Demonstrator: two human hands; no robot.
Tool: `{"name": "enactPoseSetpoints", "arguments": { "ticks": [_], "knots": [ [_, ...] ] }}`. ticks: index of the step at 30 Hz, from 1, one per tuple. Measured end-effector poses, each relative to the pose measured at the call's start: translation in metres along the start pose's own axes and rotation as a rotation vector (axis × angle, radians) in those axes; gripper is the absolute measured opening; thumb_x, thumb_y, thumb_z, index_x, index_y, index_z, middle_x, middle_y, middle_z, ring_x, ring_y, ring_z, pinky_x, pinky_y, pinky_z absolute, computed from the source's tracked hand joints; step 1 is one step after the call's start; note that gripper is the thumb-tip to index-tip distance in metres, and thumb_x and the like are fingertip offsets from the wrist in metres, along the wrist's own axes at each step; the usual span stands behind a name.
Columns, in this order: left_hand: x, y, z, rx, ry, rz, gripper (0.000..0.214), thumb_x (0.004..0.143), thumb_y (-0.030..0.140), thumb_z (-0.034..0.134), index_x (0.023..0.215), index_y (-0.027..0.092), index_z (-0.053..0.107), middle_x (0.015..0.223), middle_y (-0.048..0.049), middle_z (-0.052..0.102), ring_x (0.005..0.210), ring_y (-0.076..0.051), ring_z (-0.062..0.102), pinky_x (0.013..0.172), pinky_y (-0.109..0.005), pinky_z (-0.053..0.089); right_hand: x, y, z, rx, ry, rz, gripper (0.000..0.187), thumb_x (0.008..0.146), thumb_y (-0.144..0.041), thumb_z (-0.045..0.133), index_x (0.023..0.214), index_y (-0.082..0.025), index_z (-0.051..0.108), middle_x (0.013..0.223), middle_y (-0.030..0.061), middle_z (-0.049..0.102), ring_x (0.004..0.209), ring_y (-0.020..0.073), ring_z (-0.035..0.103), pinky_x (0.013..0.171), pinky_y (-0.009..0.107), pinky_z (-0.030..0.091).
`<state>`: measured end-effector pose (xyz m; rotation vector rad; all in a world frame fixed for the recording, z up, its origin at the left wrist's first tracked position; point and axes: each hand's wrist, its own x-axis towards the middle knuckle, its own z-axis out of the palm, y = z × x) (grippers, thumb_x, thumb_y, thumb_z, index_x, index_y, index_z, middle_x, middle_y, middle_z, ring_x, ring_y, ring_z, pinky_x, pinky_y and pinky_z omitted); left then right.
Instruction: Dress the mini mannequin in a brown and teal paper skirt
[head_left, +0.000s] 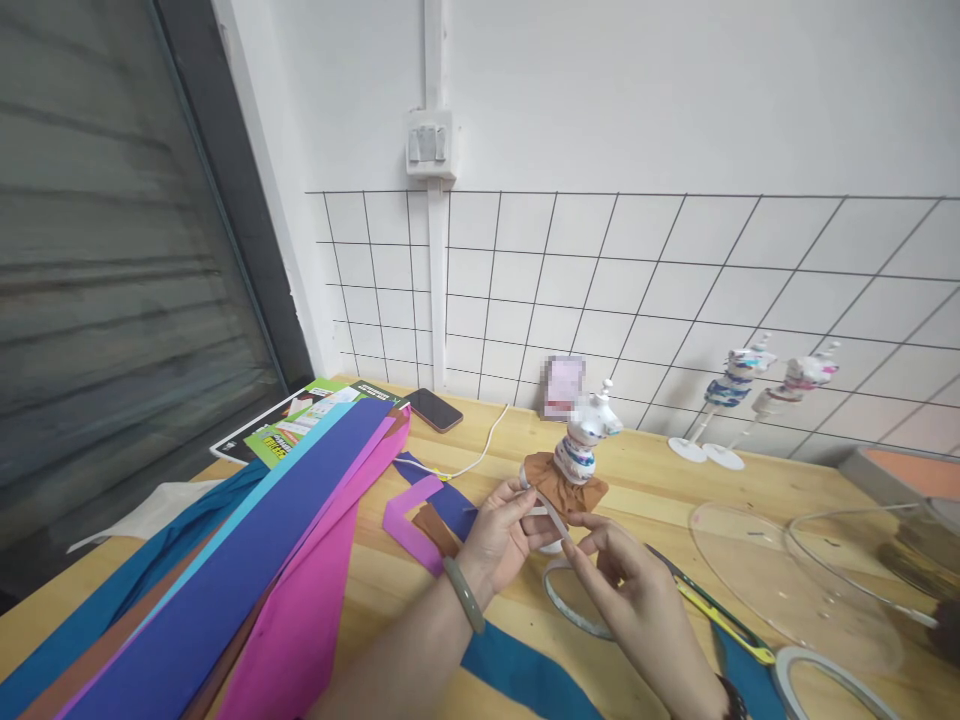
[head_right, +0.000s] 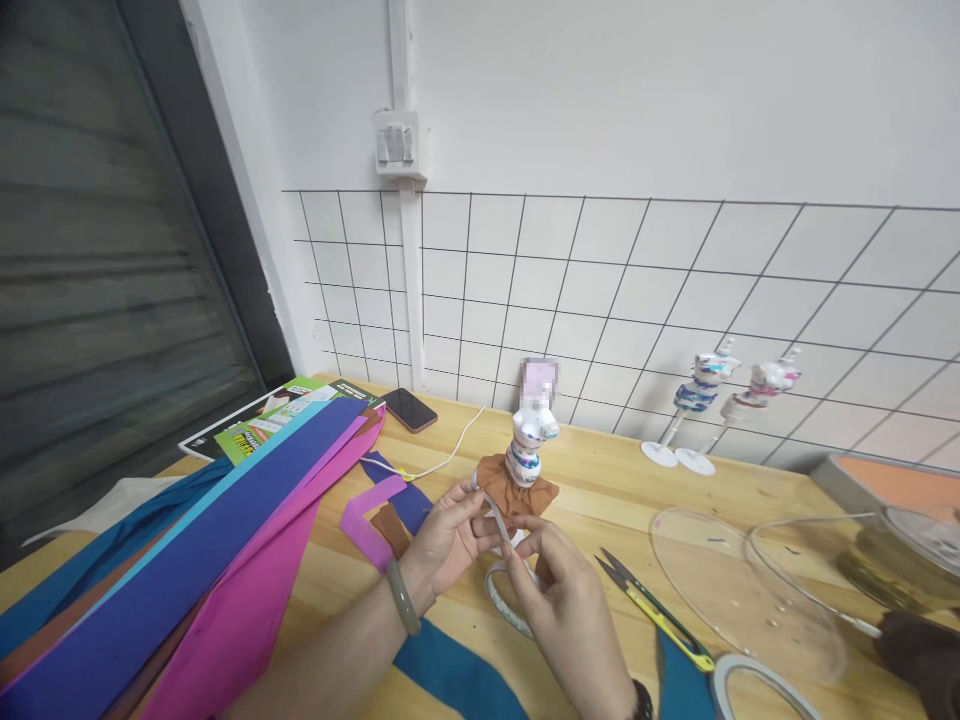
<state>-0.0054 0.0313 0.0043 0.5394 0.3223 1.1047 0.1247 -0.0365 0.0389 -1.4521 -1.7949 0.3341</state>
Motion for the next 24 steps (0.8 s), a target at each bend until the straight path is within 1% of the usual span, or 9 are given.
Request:
{"name": "enactPoseSetpoints", "arguments": {
  "ticks": [4,7,10,15,20,24],
  "knots": [
    [-0.0001,0.0013,0.0012,-0.011,-0.005,-0.005,0.012,0.072,0.019,0.06,0.079,0.016,0.05,0.076,-0.0031,0.064,0.071,-0.018,0.063,0.071,-0.035,0.046,0.0,0.0014,0.0017,-0.008,0.012,-0.01,0.022,0.08,-0.037,0.046,0.065,-0.021,0.047,0.095,0.0053,0.06,0.042,0.0078,0.039,0.045,0.023,0.038],
    [0.0001,0.0017,0.0012,-0.011,-0.013,0.001,0.013,0.072,0.019,0.06,0.08,0.016,0.05,0.078,-0.0042,0.064,0.073,-0.019,0.063,0.072,-0.036,0.046,-0.0015,0.0009,0.0026,-0.03,0.035,-0.032,0.018,0.08,-0.035,0.046,0.068,-0.022,0.046,0.091,0.0049,0.058,0.043,0.0081,0.04,0.045,0.023,0.039],
    [0.0,0.0017,0.0009,-0.004,-0.008,0.011,0.013,0.072,0.019,0.059,0.08,0.016,0.05,0.076,-0.0036,0.064,0.07,-0.017,0.063,0.069,-0.034,0.046,-0.0036,-0.0024,0.0029,-0.042,0.026,-0.07,0.016,0.08,-0.033,0.047,0.069,-0.022,0.046,0.088,0.005,0.056,0.045,0.0085,0.044,0.045,0.023,0.039],
    [-0.0014,0.0025,0.0024,0.014,-0.032,-0.003,0.014,0.072,0.023,0.06,0.079,0.017,0.049,0.073,-0.0023,0.062,0.063,-0.015,0.061,0.06,-0.028,0.046,-0.0057,-0.0073,0.0035,-0.031,-0.028,-0.112,0.015,0.082,-0.031,0.045,0.069,-0.022,0.046,0.095,0.0063,0.057,0.04,0.0065,0.042,0.044,0.023,0.039],
    [-0.0021,0.0032,0.0034,0.013,-0.041,-0.02,0.016,0.072,0.024,0.059,0.083,0.018,0.048,0.073,-0.001,0.061,0.065,-0.015,0.061,0.064,-0.03,0.047,-0.0054,-0.0065,0.0043,-0.041,-0.017,-0.106,0.017,0.081,-0.032,0.046,0.068,-0.022,0.047,0.093,0.0062,0.059,0.041,0.0076,0.043,0.044,0.023,0.039],
    [-0.0019,0.0031,0.0034,0.026,-0.024,-0.004,0.014,0.074,0.025,0.057,0.08,0.019,0.046,0.065,0.0016,0.058,0.058,-0.012,0.059,0.062,-0.03,0.048,-0.0049,-0.0059,0.0039,-0.052,-0.005,-0.118,0.015,0.081,-0.031,0.047,0.069,-0.022,0.047,0.092,0.005,0.059,0.046,0.009,0.044,0.048,0.023,0.04]
  ]
}}
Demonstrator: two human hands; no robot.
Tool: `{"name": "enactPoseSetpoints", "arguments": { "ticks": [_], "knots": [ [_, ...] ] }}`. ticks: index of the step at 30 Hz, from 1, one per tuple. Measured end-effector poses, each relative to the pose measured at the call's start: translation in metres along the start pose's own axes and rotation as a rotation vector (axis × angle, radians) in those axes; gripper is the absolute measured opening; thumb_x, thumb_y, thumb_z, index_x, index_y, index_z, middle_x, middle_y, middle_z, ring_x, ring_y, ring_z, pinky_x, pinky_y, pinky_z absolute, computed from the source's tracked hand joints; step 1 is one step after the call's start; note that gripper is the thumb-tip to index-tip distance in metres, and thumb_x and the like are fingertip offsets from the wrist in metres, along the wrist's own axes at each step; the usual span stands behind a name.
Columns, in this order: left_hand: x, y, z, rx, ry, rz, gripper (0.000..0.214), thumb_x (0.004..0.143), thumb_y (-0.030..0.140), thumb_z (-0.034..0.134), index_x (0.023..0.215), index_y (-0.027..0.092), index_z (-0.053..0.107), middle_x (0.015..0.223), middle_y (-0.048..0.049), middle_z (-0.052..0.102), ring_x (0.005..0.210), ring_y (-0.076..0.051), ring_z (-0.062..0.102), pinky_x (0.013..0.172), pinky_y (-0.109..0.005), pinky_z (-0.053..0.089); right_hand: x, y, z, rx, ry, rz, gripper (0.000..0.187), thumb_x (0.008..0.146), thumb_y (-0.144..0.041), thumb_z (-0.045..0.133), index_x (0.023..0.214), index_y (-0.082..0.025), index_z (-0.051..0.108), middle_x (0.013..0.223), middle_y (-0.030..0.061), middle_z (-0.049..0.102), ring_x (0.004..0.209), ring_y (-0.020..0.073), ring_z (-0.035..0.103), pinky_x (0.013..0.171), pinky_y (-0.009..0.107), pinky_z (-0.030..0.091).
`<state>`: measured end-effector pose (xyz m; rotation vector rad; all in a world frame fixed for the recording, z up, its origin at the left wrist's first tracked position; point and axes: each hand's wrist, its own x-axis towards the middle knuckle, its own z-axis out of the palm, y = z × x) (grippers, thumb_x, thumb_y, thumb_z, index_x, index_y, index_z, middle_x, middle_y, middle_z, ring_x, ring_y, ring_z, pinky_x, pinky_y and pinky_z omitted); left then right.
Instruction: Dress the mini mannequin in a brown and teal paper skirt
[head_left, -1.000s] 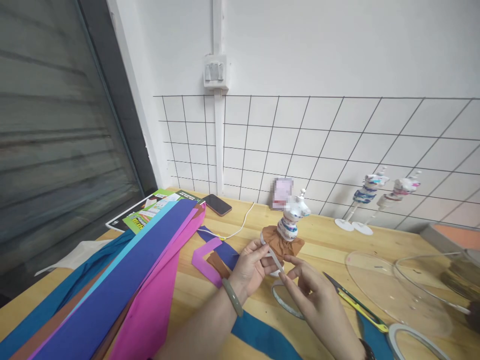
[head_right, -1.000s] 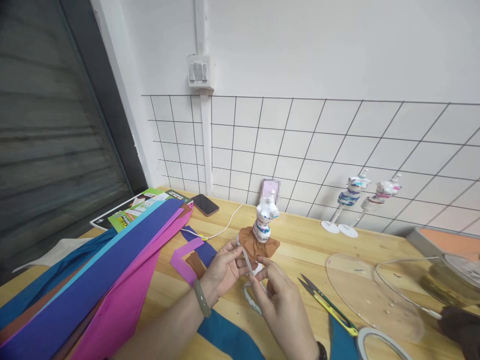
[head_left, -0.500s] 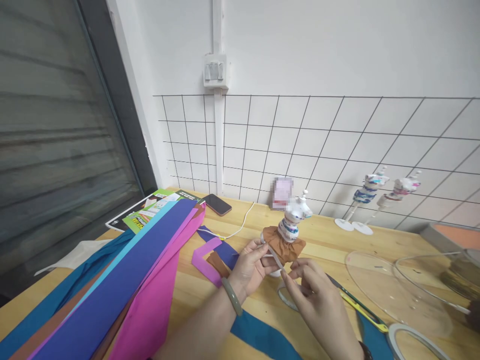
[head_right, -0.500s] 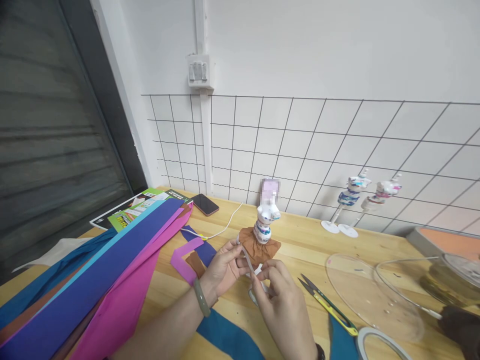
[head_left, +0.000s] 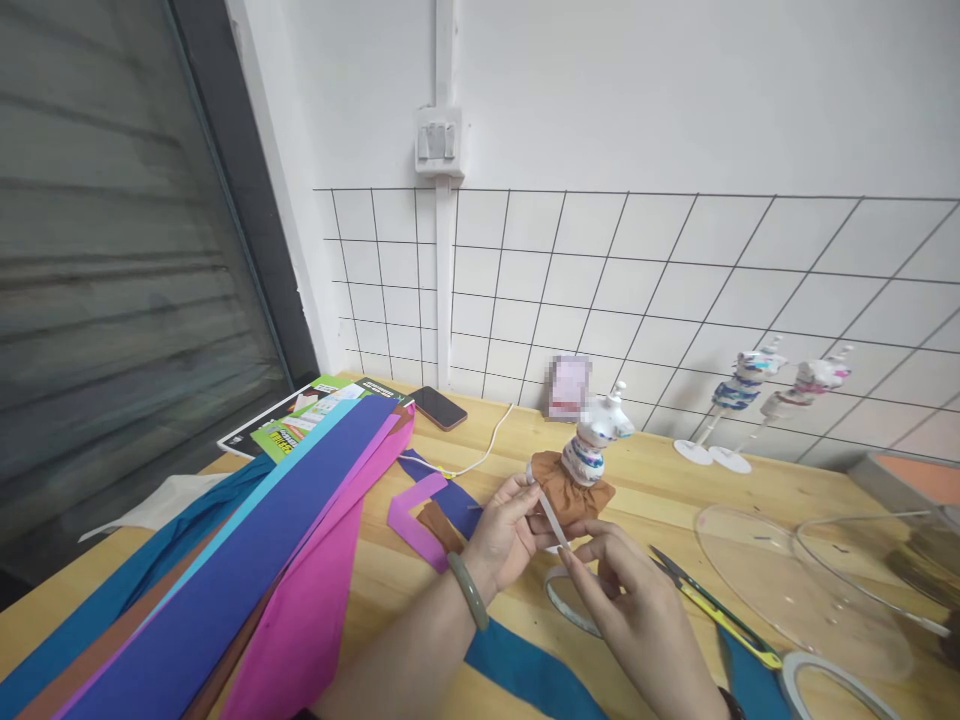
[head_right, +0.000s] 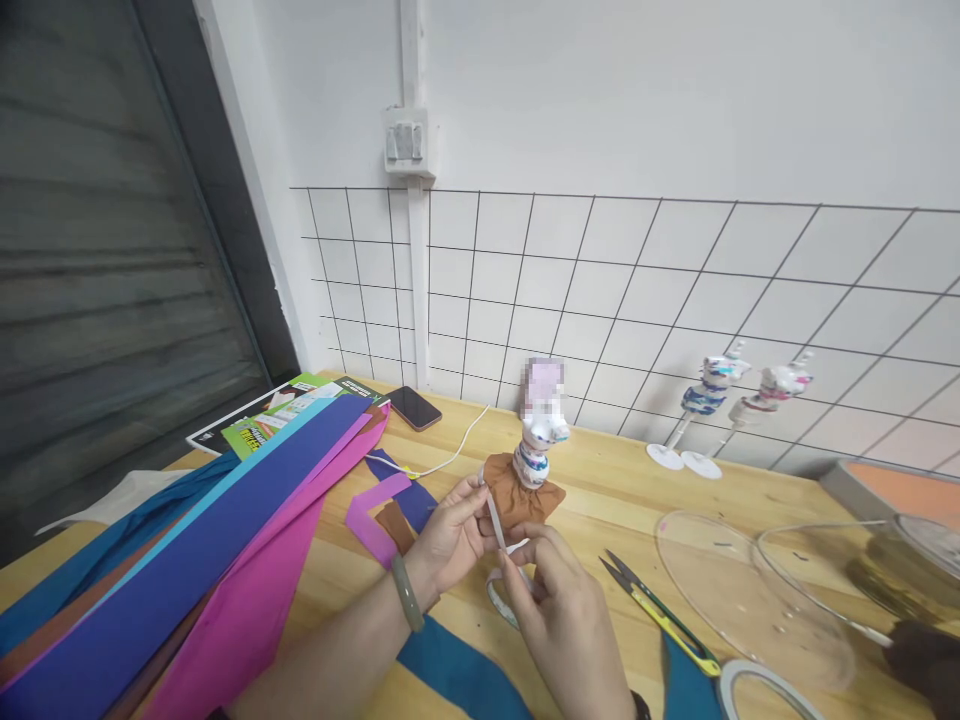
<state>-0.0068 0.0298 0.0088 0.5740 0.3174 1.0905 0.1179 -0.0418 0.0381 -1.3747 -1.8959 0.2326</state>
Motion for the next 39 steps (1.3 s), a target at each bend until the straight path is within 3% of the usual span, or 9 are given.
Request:
{"name": "enactPoseSetpoints", "arguments": {
  "ticks": [8,21,27,33,39],
  "knots": [
    [-0.001,0.0,0.002,0.026,0.006,0.012,0.014,0.076,0.027,0.055,0.079,0.019,0.044,0.065,0.001,0.058,0.057,-0.013,0.058,0.054,-0.026,0.047,-0.001,-0.001,-0.001,0.026,-0.029,0.047,0.014,0.082,-0.032,0.044,0.072,-0.023,0.044,0.094,0.0049,0.058,0.049,0.01,0.045,0.051,0.024,0.04],
    [0.001,-0.001,0.001,0.029,0.0,0.019,0.014,0.076,0.025,0.054,0.079,0.018,0.042,0.069,0.0008,0.06,0.062,-0.016,0.062,0.06,-0.032,0.049,0.0,0.006,0.0,0.097,0.005,0.113,0.019,0.081,-0.036,0.043,0.072,-0.021,0.051,0.077,0.0038,0.062,0.053,0.0127,0.052,0.051,0.025,0.041],
    [0.001,-0.001,0.0,0.052,-0.003,0.009,0.012,0.079,0.027,0.051,0.08,0.019,0.042,0.071,-0.0003,0.061,0.064,-0.017,0.063,0.063,-0.034,0.048,0.001,0.011,0.003,0.207,-0.011,0.245,0.021,0.079,-0.04,0.046,0.072,-0.021,0.051,0.069,0.003,0.061,0.058,0.0151,0.053,0.053,0.025,0.04],
    [0.002,-0.002,-0.001,0.047,-0.013,0.009,0.012,0.079,0.027,0.05,0.081,0.018,0.043,0.074,-0.0018,0.063,0.068,-0.018,0.064,0.066,-0.035,0.048,0.006,0.008,0.004,0.361,0.004,0.438,0.03,0.075,-0.047,0.049,0.063,-0.02,0.05,0.054,-0.002,0.051,0.046,0.0108,0.041,0.044,0.022,0.032],
    [0.002,-0.003,-0.002,0.048,-0.027,0.0,0.012,0.08,0.028,0.049,0.083,0.019,0.042,0.074,-0.0019,0.063,0.067,-0.019,0.064,0.068,-0.037,0.048,0.009,0.012,0.007,0.37,0.03,0.521,0.032,0.07,-0.05,0.052,0.061,-0.019,0.049,0.049,-0.0047,0.043,0.042,0.0085,0.033,0.04,0.022,0.026]
  ]
}}
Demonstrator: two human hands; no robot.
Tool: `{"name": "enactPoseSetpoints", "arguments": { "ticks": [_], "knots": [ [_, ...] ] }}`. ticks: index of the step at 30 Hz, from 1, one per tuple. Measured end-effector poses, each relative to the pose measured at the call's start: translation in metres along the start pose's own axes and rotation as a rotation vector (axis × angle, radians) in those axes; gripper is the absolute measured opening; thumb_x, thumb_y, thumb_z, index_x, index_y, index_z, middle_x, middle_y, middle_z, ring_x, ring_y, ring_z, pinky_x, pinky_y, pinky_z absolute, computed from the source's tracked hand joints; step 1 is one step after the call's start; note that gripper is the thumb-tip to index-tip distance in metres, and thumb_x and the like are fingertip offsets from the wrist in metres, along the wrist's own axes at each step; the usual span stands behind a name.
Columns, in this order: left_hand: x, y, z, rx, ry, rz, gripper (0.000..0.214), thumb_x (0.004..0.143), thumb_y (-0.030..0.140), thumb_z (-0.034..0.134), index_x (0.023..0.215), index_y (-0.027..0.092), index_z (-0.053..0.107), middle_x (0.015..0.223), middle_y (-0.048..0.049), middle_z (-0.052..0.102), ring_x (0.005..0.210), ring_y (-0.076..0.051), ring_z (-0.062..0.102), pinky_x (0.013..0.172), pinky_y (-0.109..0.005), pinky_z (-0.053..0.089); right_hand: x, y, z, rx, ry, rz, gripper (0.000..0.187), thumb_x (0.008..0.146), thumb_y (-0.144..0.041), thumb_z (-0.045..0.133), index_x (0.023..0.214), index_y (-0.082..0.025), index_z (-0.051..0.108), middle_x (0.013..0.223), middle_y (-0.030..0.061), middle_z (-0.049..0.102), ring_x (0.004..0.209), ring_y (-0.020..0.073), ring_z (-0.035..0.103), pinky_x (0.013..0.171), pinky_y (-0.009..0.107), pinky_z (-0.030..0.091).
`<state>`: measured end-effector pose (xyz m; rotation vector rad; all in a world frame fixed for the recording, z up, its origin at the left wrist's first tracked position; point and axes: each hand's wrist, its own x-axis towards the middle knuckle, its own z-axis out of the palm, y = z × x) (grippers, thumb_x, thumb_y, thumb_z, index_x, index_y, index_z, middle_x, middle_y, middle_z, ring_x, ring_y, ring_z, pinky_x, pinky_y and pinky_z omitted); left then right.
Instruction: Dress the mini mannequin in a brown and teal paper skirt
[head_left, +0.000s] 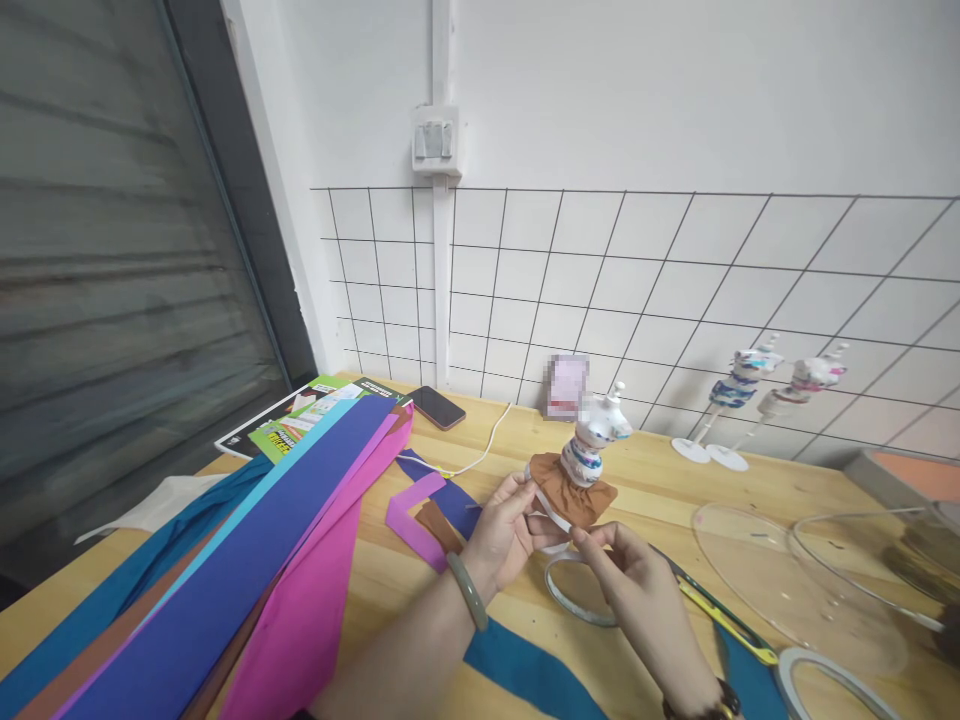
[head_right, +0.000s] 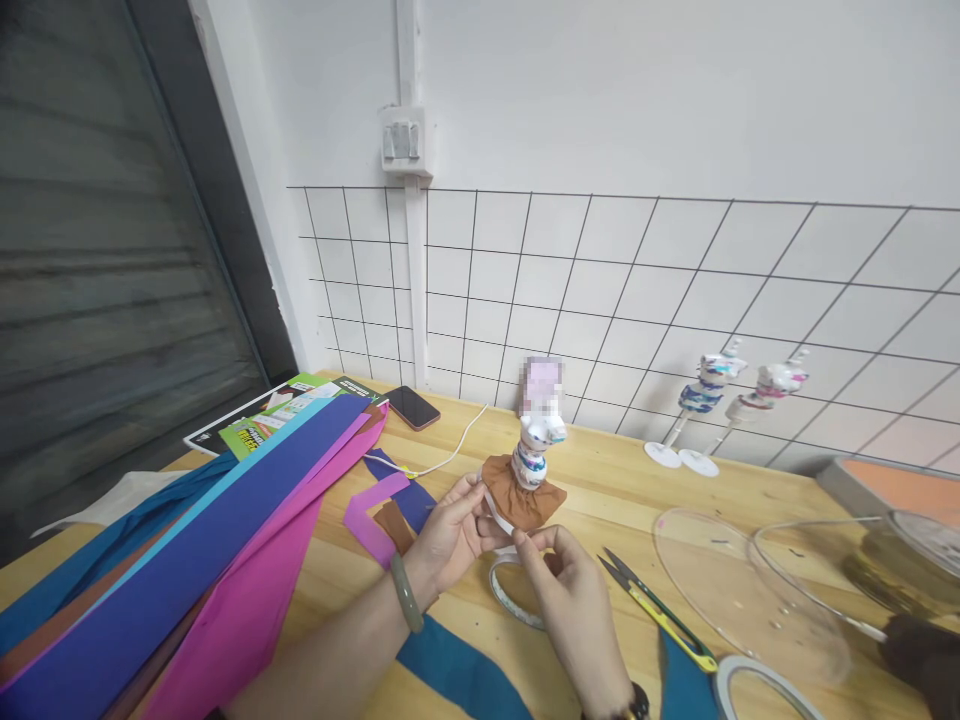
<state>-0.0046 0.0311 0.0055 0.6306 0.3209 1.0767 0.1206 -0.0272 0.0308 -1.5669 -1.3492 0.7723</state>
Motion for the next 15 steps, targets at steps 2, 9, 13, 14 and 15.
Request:
{"name": "enactPoseSetpoints", "arguments": {
  "ticks": [2,9,13,14,15],
  "knots": [
    [-0.0001,0.0,-0.0003,0.009,0.007,-0.006,0.012,0.08,0.029,0.048,0.082,0.019,0.042,0.073,-0.002,0.064,0.067,-0.019,0.064,0.067,-0.036,0.048,0.0018,0.0033,-0.0005,-0.027,-0.002,0.009,0.033,0.071,-0.051,0.051,0.061,-0.019,0.049,0.048,-0.0045,0.043,0.042,0.009,0.033,0.041,0.022,0.026],
    [-0.0003,0.0006,-0.0007,0.019,0.023,-0.023,0.015,0.08,0.032,0.049,0.082,0.019,0.042,0.072,-0.0009,0.062,0.064,-0.017,0.064,0.066,-0.033,0.048,0.0033,0.0074,-0.0015,-0.129,0.004,0.004,0.034,0.073,-0.053,0.047,0.064,-0.02,0.049,0.052,-0.003,0.05,0.045,0.0104,0.038,0.045,0.023,0.029],
    [-0.0006,0.0002,0.0014,0.005,0.019,-0.036,0.014,0.08,0.031,0.049,0.083,0.019,0.043,0.067,0.0006,0.06,0.065,-0.017,0.064,0.069,-0.035,0.048,0.0022,0.0054,-0.0013,-0.163,0.007,-0.02,0.033,0.073,-0.052,0.046,0.065,-0.02,0.05,0.05,-0.0038,0.048,0.045,0.0112,0.039,0.045,0.023,0.03],
    [-0.0007,-0.0001,0.0019,0.005,0.018,-0.038,0.014,0.08,0.031,0.049,0.084,0.019,0.043,0.068,0.0004,0.061,0.065,-0.017,0.065,0.07,-0.036,0.048,0.0021,0.0052,-0.0013,-0.164,0.01,-0.028,0.032,0.074,-0.051,0.046,0.065,-0.021,0.05,0.05,-0.0038,0.049,0.046,0.0112,0.04,0.046,0.023,0.031],
    [-0.0006,-0.0004,0.0022,0.007,0.021,-0.04,0.014,0.08,0.031,0.049,0.085,0.019,0.043,0.068,0.0001,0.061,0.064,-0.017,0.065,0.069,-0.035,0.048,0.002,0.0053,-0.0013,-0.166,0.014,-0.033,0.032,0.074,-0.051,0.046,0.065,-0.021,0.05,0.05,-0.0039,0.049,0.046,0.0112,0.04,0.047,0.023,0.031]
  ]
}}
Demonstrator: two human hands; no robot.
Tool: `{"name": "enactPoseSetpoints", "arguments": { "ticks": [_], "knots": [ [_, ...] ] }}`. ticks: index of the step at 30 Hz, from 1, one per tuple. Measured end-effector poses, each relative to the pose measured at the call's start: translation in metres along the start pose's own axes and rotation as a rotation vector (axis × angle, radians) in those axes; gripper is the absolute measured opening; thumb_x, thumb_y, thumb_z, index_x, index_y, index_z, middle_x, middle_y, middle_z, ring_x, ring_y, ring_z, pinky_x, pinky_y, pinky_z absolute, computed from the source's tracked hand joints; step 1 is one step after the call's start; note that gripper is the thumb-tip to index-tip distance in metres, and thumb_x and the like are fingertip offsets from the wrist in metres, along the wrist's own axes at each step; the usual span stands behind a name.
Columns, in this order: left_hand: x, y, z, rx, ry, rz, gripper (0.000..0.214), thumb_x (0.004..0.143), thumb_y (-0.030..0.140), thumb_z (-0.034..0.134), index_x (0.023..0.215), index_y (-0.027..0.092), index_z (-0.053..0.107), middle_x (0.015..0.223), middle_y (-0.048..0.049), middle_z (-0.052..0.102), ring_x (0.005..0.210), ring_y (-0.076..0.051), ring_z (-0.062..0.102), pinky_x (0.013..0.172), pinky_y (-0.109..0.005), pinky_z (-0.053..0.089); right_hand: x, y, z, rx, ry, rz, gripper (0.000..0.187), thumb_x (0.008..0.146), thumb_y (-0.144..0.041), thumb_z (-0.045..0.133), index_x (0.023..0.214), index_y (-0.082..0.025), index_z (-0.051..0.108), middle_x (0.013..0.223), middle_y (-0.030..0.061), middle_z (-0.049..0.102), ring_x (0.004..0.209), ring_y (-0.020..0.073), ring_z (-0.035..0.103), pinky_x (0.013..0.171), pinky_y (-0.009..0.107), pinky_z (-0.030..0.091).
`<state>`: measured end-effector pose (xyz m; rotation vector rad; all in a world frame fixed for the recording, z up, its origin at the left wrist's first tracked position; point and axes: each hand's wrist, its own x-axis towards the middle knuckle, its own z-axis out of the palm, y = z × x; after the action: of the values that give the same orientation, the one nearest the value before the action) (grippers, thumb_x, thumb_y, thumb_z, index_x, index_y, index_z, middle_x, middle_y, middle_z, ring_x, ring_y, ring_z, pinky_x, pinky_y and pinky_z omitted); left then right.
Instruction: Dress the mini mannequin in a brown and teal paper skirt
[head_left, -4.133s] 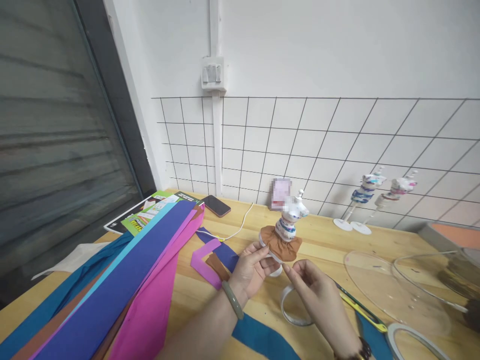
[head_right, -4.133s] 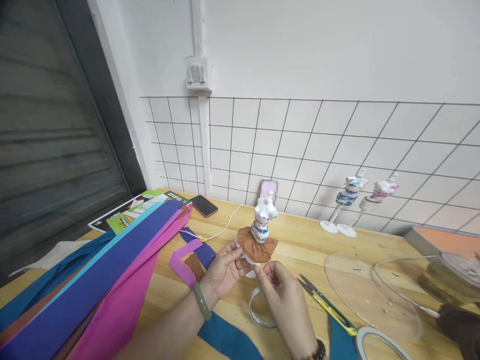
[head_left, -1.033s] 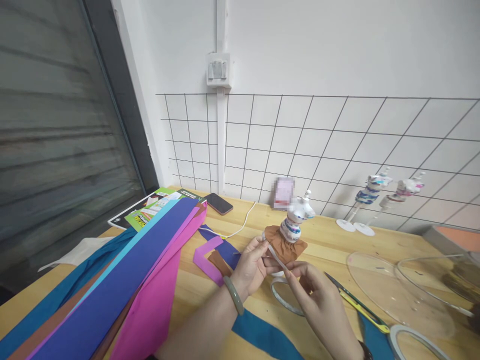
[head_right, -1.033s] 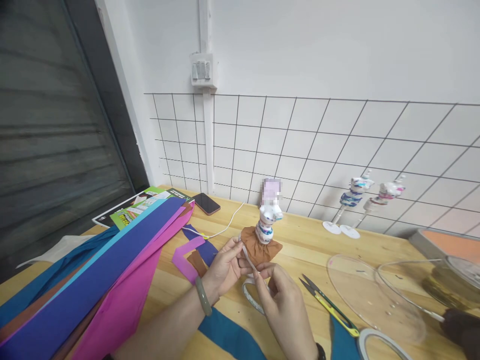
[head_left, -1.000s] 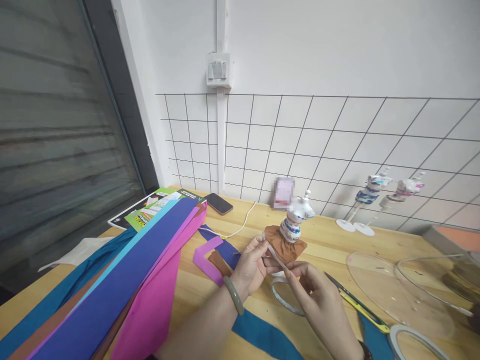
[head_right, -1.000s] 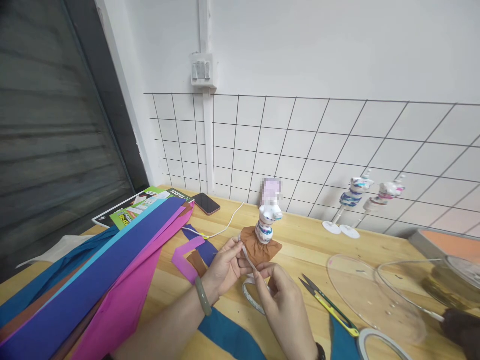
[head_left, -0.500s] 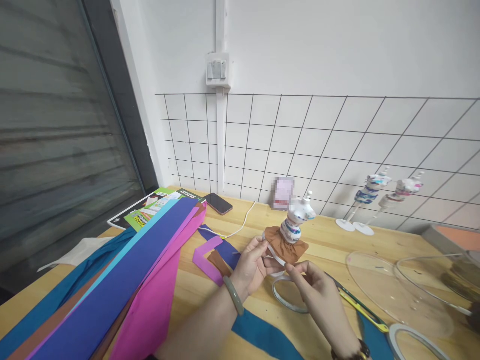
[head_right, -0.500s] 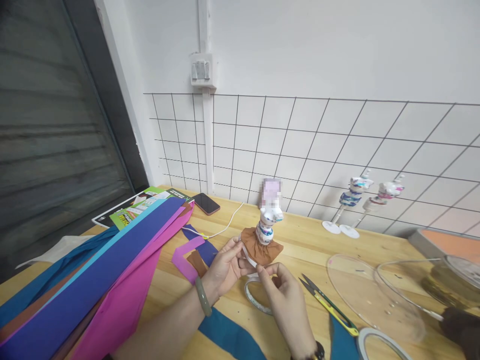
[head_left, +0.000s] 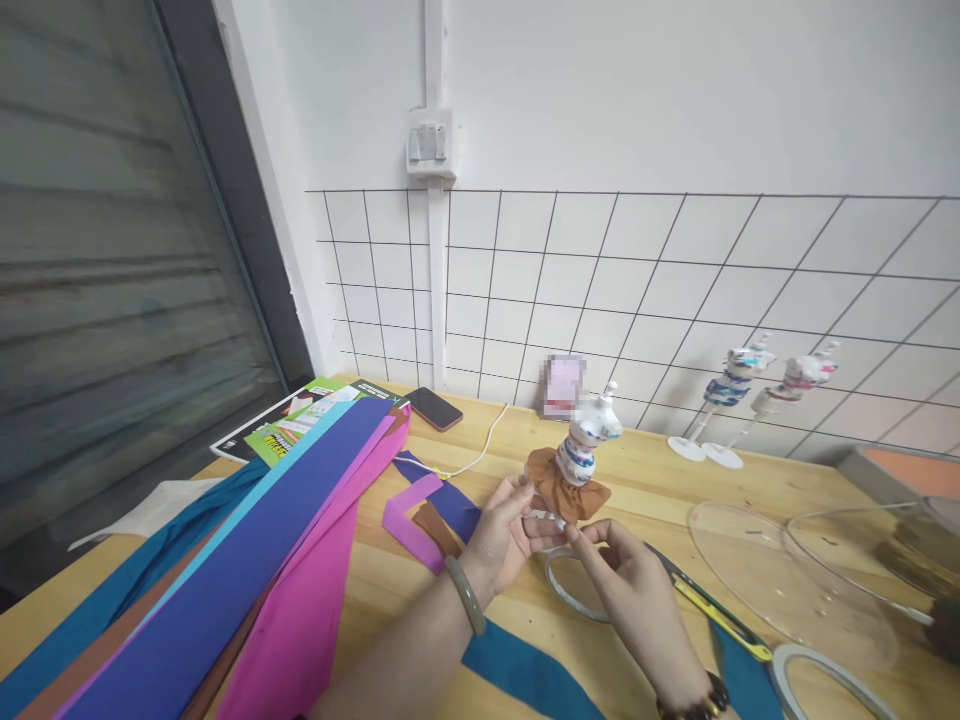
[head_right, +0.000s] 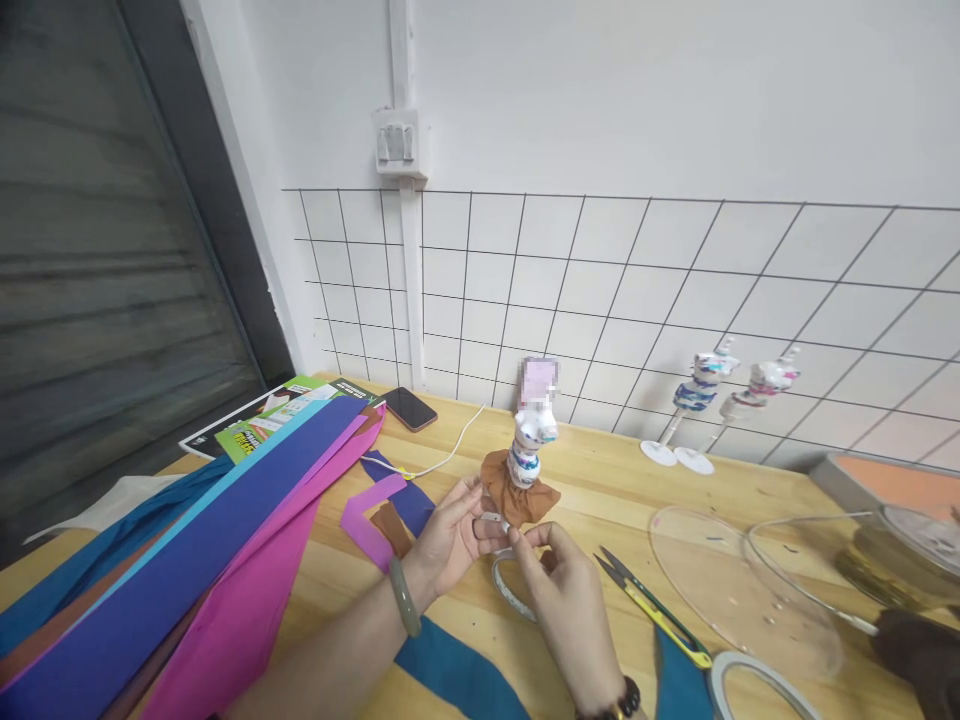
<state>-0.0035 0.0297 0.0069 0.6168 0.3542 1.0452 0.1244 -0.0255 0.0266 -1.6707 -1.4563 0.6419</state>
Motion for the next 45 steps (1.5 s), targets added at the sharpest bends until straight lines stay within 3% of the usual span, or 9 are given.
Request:
{"name": "enactPoseSetpoints", "arguments": {
  "ticks": [7,13,17,22,30,38,41,45],
  "knots": [
    [0.0,-0.001,-0.003,-0.017,-0.019,0.007,0.016,0.079,0.031,0.049,0.089,0.019,0.047,0.082,-0.0043,0.062,0.068,-0.019,0.064,0.067,-0.035,0.049,0.001,0.003,0.002,-0.007,0.015,-0.031,0.032,0.074,-0.051,0.046,0.065,-0.02,0.05,0.045,-0.0058,0.042,0.042,0.0104,0.036,0.042,0.021,0.028],
    [-0.002,-0.002,0.0,-0.061,-0.064,0.005,0.014,0.078,0.026,0.05,0.084,0.014,0.054,0.084,-0.0089,0.064,0.079,-0.019,0.062,0.076,-0.038,0.046,0.002,0.004,0.002,0.002,0.01,-0.033,0.031,0.074,-0.049,0.046,0.065,-0.02,0.052,0.05,-0.0031,0.05,0.043,0.0107,0.04,0.043,0.022,0.03],
    [-0.003,-0.001,0.001,-0.071,-0.08,-0.004,0.014,0.075,0.02,0.053,0.086,0.014,0.056,0.084,-0.0076,0.063,0.082,-0.018,0.059,0.08,-0.039,0.043,0.001,0.002,0.001,0.013,-0.001,-0.019,0.03,0.074,-0.049,0.047,0.07,-0.02,0.053,0.046,-0.0049,0.045,0.042,0.0111,0.037,0.044,0.022,0.029],
    [-0.001,-0.001,-0.001,-0.075,-0.034,0.018,0.005,0.071,0.017,0.057,0.074,0.014,0.054,0.077,-0.0056,0.062,0.078,-0.018,0.058,0.079,-0.039,0.042,0.001,0.002,0.001,0.018,-0.001,-0.014,0.03,0.073,-0.049,0.047,0.071,-0.02,0.054,0.044,-0.0063,0.04,0.041,0.0108,0.035,0.042,0.022,0.028],
    [-0.001,-0.005,-0.004,-0.081,-0.044,-0.001,0.006,0.071,0.015,0.052,0.077,0.014,0.054,0.074,-0.0058,0.061,0.073,-0.015,0.058,0.068,-0.028,0.041,0.0,0.004,-0.001,0.05,0.002,-0.06,0.029,0.073,-0.048,0.049,0.069,-0.02,0.054,0.051,-0.0038,0.051,0.043,0.0107,0.04,0.043,0.022,0.031],
    [-0.001,-0.005,0.0,-0.027,-0.131,-0.04,0.026,0.06,0.003,0.049,0.081,0.011,0.059,0.083,-0.0076,0.061,0.078,-0.016,0.056,0.073,-0.029,0.041,0.001,0.002,-0.002,0.13,-0.055,-0.059,0.033,0.072,-0.052,0.049,0.07,-0.02,0.054,0.064,0.0013,0.061,0.055,0.0157,0.053,0.052,0.025,0.039],
    [-0.004,-0.004,0.005,0.036,-0.181,-0.048,0.021,0.061,0.005,0.053,0.079,0.01,0.062,0.08,-0.0079,0.062,0.078,-0.017,0.056,0.075,-0.029,0.039,0.001,0.001,-0.002,0.129,-0.069,-0.065,0.033,0.073,-0.052,0.048,0.071,-0.02,0.054,0.063,0.0011,0.061,0.054,0.015,0.052,0.052,0.024,0.039],
    [-0.005,-0.006,0.008,0.088,-0.151,-0.038,0.009,0.065,0.014,0.063,0.072,0.009,0.064,0.076,-0.0076,0.062,0.075,-0.015,0.056,0.075,-0.028,0.038,0.001,-0.001,-0.001,0.136,-0.046,-0.075,0.036,0.071,-0.055,0.048,0.071,-0.019,0.055,0.059,0.0004,0.06,0.048,0.0138,0.05,0.048,0.024,0.038]
  ]
}}
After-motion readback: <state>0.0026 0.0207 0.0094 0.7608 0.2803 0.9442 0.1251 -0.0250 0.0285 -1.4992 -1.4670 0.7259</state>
